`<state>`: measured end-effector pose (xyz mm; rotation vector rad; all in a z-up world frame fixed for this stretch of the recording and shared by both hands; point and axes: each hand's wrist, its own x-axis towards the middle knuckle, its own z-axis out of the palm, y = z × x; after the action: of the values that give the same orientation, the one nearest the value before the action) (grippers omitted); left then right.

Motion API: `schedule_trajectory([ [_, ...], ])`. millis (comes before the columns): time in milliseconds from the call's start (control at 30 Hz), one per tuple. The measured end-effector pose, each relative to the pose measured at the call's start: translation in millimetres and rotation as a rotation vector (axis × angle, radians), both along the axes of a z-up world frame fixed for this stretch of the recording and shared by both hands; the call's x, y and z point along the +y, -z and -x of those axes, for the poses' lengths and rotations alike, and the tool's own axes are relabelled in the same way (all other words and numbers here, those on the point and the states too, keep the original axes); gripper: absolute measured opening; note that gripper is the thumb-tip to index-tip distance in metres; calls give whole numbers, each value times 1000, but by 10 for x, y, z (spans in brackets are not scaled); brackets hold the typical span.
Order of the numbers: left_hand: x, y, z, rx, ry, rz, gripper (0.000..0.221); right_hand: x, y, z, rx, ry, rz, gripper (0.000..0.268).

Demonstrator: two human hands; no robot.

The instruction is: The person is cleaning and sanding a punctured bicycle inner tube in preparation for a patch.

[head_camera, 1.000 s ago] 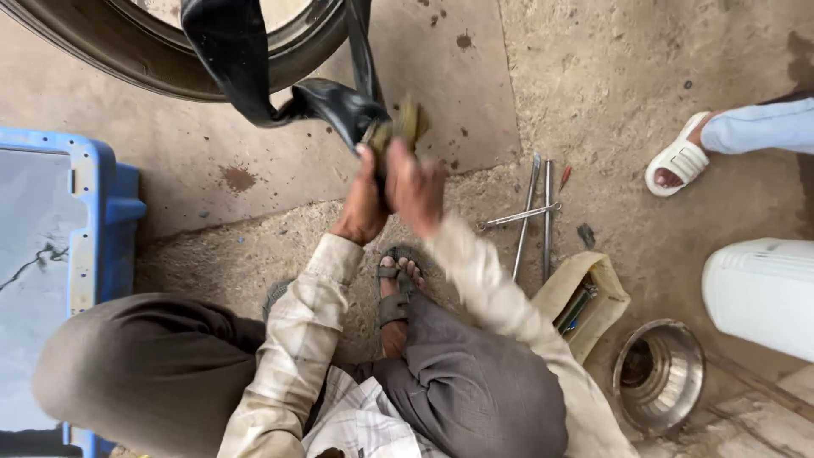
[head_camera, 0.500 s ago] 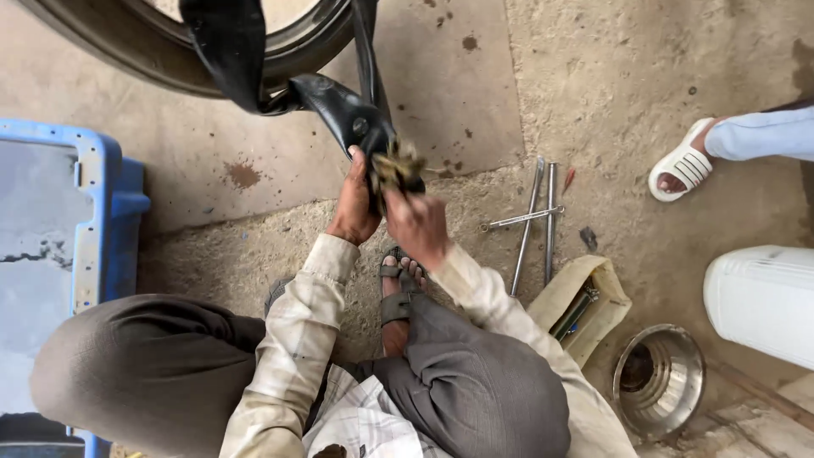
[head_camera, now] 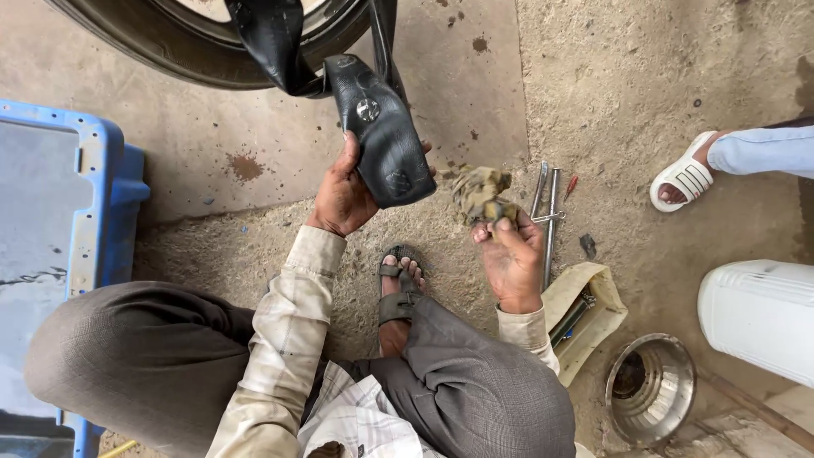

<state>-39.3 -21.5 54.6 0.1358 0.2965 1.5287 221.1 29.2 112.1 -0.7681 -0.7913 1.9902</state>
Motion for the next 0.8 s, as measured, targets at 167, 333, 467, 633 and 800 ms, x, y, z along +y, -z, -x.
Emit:
schedule_trajectory([
  [167, -5, -78, 27, 74, 3, -44, 81, 21, 596, -225, -530, 186, -518, 11],
  [333, 45, -47, -24, 127, 6, -60, 82, 166, -27, 282, -828, 294, -1051, 17],
  [467, 153, 257, -325, 178, 28, 93, 79, 447, 79, 1029, -765, 240, -1388, 24],
  [633, 142, 670, -407, 128, -30, 207, 66, 681, 728, 1528, -1067, 36, -1347, 27],
  [800, 13, 983, -353, 114, -167, 158, 76, 301, 497, 1484, -873, 76, -1526, 31],
])
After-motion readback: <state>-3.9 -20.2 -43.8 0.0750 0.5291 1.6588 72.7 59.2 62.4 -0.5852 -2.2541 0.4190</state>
